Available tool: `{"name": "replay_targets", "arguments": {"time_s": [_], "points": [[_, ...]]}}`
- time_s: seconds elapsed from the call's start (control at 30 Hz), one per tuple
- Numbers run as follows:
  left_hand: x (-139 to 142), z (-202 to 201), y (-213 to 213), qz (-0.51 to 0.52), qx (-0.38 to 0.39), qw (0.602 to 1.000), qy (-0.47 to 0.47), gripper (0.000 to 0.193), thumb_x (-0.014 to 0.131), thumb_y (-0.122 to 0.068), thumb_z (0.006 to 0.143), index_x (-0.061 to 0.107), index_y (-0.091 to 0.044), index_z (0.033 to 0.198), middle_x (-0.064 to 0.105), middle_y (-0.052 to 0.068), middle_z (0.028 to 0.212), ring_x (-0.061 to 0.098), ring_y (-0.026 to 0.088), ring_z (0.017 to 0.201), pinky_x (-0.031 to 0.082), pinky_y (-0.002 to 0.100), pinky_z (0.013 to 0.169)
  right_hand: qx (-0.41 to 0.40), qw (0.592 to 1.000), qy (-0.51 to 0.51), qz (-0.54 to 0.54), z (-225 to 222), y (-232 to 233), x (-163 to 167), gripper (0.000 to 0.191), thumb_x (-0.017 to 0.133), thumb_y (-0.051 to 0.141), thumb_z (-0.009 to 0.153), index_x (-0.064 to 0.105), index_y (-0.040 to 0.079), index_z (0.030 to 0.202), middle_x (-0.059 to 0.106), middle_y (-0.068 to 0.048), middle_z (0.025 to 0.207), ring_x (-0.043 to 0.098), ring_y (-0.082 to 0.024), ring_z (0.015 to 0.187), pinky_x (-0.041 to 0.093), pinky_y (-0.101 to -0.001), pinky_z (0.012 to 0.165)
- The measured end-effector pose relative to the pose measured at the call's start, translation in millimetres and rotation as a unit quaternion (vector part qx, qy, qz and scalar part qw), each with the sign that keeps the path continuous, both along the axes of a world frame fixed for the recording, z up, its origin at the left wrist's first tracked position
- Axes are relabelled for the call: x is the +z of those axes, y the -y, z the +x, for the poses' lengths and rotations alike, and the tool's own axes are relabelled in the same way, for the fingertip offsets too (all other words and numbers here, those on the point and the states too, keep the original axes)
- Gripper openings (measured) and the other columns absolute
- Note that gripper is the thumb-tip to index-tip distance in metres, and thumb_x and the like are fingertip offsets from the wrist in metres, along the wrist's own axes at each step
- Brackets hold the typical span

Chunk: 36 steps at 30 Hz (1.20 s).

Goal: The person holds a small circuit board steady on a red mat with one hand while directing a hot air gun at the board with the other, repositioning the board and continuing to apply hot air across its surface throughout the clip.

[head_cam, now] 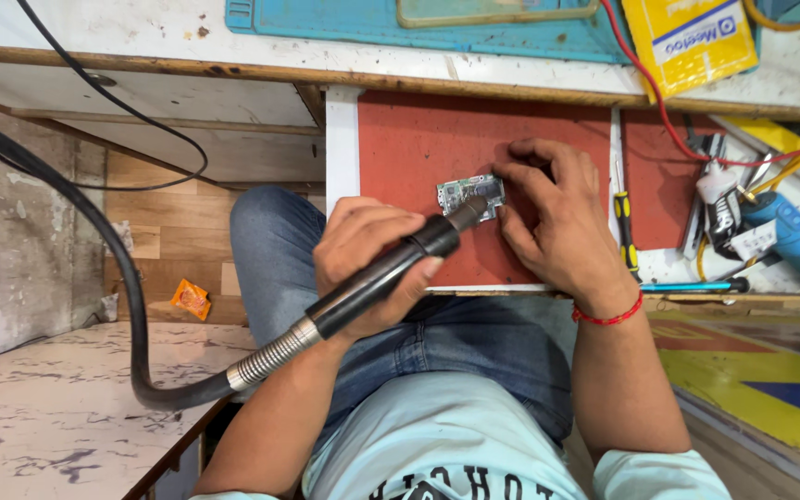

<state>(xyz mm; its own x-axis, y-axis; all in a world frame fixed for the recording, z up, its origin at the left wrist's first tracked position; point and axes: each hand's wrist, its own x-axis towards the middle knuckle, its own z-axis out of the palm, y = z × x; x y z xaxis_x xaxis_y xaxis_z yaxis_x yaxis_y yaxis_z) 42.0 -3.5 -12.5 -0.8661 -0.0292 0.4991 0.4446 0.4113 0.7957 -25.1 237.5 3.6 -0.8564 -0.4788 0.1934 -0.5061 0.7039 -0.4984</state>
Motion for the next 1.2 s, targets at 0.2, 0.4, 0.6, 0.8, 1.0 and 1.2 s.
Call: {"name": "replay_targets", "arguments": {"time_s": [0.2,0.4,0.6,0.8,1.0,1.2], "points": [[4,-3,1,0.008,0.017,1.000,0.004,0.033,0.080,-0.026,0.087,0.070,-0.003,0.108,0.073,0.012,0.103,0.069,0.031,0.098,0.056,0.040,0.093,-0.004,1.000,0.000,-0.001,-2,2,5,0.046,0.074,0.011,0.082,0.067,0.007,0.128,0.056,-0.015,0.137,0.051,-0.038,0.125,0.042,-0.0487,0.107],[8,-4,0,0.029,0.055,0.998,0.014,0.032,0.078,-0.024,0.089,0.070,-0.001,0.109,0.073,0.013,0.104,0.069,0.030,0.099,0.056,0.039,0.092,-0.007,1.000,0.008,-0.002,-2,3,9,0.044,0.073,0.010,0.082,0.069,0.011,0.126,0.056,-0.015,0.137,0.052,-0.037,0.123,0.043,-0.0476,0.105],[9,-4,0,0.015,0.060,0.998,0.004,0.033,0.077,-0.026,0.086,0.070,0.000,0.105,0.072,0.014,0.099,0.068,0.029,0.095,0.055,0.039,0.087,-0.018,1.000,0.006,-0.008,-3,2,5,0.042,0.073,0.010,0.082,0.067,0.007,0.123,0.056,-0.015,0.136,0.052,-0.038,0.124,0.042,-0.0481,0.106],[9,-1,0,0.027,0.040,0.998,-0.027,0.029,0.076,-0.026,0.088,0.070,-0.002,0.102,0.073,0.013,0.098,0.068,0.029,0.095,0.055,0.040,0.089,-0.048,0.998,0.009,-0.027,-5,2,3,0.039,0.073,0.009,0.083,0.067,0.006,0.121,0.056,-0.016,0.136,0.052,-0.038,0.124,0.044,-0.0465,0.106],[12,-5,-4,0.050,0.123,0.991,0.029,0.028,0.077,-0.024,0.089,0.071,-0.001,0.104,0.073,0.012,0.099,0.067,0.028,0.095,0.055,0.038,0.086,-0.058,0.998,0.008,-0.035,-5,1,3,0.039,0.071,0.007,0.083,0.066,0.004,0.122,0.055,-0.017,0.135,0.052,-0.038,0.124,0.044,-0.0463,0.106],[12,-6,-3,-0.006,-0.024,0.999,-0.019,0.032,0.079,-0.026,0.083,0.071,-0.002,0.102,0.074,0.011,0.101,0.067,0.027,0.097,0.054,0.040,0.092,-0.049,0.998,0.000,-0.030,-6,2,3,0.039,0.070,0.007,0.083,0.066,0.004,0.122,0.056,-0.016,0.135,0.052,-0.038,0.125,0.044,-0.0465,0.107]]}}
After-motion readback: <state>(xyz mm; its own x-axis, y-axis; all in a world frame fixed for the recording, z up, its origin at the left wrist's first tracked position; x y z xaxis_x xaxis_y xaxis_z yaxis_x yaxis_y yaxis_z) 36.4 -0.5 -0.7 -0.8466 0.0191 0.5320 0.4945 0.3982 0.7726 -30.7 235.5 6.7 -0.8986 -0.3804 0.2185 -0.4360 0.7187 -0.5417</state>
